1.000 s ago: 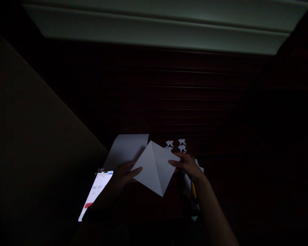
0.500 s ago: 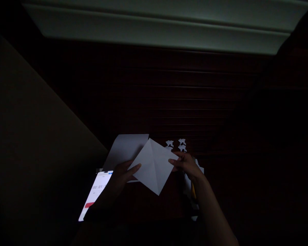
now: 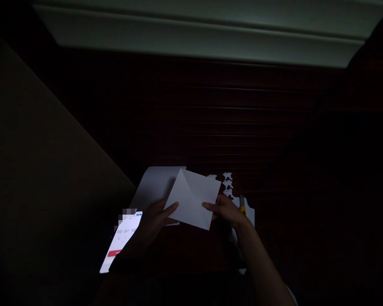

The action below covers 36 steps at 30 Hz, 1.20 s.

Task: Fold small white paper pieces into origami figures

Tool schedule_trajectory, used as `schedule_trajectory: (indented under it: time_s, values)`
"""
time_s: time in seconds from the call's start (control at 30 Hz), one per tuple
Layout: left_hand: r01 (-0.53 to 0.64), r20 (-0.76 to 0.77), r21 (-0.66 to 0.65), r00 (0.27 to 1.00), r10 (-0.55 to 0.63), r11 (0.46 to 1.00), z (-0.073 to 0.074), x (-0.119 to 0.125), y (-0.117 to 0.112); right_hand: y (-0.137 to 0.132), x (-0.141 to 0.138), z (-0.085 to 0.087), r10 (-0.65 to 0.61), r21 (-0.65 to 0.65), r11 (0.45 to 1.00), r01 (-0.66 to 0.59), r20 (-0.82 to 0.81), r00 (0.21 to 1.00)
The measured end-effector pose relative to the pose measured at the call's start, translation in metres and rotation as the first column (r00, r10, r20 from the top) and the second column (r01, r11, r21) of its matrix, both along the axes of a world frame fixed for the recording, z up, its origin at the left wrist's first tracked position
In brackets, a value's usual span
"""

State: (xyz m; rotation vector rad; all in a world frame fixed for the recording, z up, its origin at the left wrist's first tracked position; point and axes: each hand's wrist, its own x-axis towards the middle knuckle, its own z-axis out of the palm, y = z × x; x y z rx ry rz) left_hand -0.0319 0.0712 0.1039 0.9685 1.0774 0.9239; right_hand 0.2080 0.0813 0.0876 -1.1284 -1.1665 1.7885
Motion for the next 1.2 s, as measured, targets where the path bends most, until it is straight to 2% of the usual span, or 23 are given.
schedule_trajectory:
  time_s: [0.1, 0.23, 0.37, 0.5, 0.63, 0.73, 0.83, 0.9, 1.03, 1.13, 1.2]
  values:
    - [0.058, -0.022, -0.001, 0.998, -0.058, 0.998, 0.000, -0.003, 0.000, 0.000, 0.005, -0.003, 0.060, 0.006, 0.998, -0.060, 0.054, 0.997]
    - [0.112, -0.023, -0.011, 0.993, -0.112, 0.994, 0.009, -0.006, -0.001, -0.001, 0.010, 0.001, 0.094, 0.024, 0.995, -0.097, 0.085, 0.992]
    - [0.184, 0.019, -0.080, 0.983, -0.183, 0.980, 0.019, -0.006, -0.005, -0.003, 0.013, 0.009, 0.094, 0.025, 0.995, -0.095, 0.042, 0.995]
    - [0.208, 0.050, -0.136, 0.978, -0.203, 0.969, 0.017, -0.008, -0.006, -0.002, 0.018, 0.008, 0.028, 0.036, 0.999, -0.029, 0.018, 0.999]
    - [0.160, 0.057, -0.112, 0.986, -0.154, 0.981, 0.006, -0.009, -0.003, 0.002, 0.022, -0.001, 0.010, 0.081, 0.997, -0.013, 0.040, 0.999]
    - [0.053, 0.161, -0.079, 0.986, -0.039, 0.995, 0.002, -0.007, 0.003, 0.005, 0.020, -0.005, -0.029, 0.139, 0.990, 0.017, 0.084, 0.996]
    - [-0.058, 0.213, -0.117, 0.974, 0.082, 0.991, 0.005, -0.005, 0.009, 0.007, 0.012, -0.007, -0.118, 0.189, 0.977, 0.093, 0.125, 0.985]
    - [-0.116, 0.198, -0.113, 0.971, 0.136, 0.987, 0.008, -0.005, 0.009, 0.007, 0.005, -0.010, -0.172, 0.208, 0.969, 0.136, 0.163, 0.972]
    - [-0.162, 0.106, -0.017, 0.981, 0.162, 0.987, 0.008, -0.006, 0.006, 0.007, -0.006, -0.017, -0.226, 0.262, 0.950, 0.167, 0.213, 0.950]
    - [-0.164, 0.026, 0.004, 0.986, 0.164, 0.986, 0.000, -0.007, 0.005, 0.005, -0.008, -0.016, -0.198, 0.287, 0.948, 0.134, 0.210, 0.957]
    - [-0.198, -0.014, 0.036, 0.980, 0.199, 0.980, -0.008, -0.007, 0.008, 0.003, -0.004, -0.007, -0.098, 0.280, 0.959, 0.040, 0.197, 0.976]
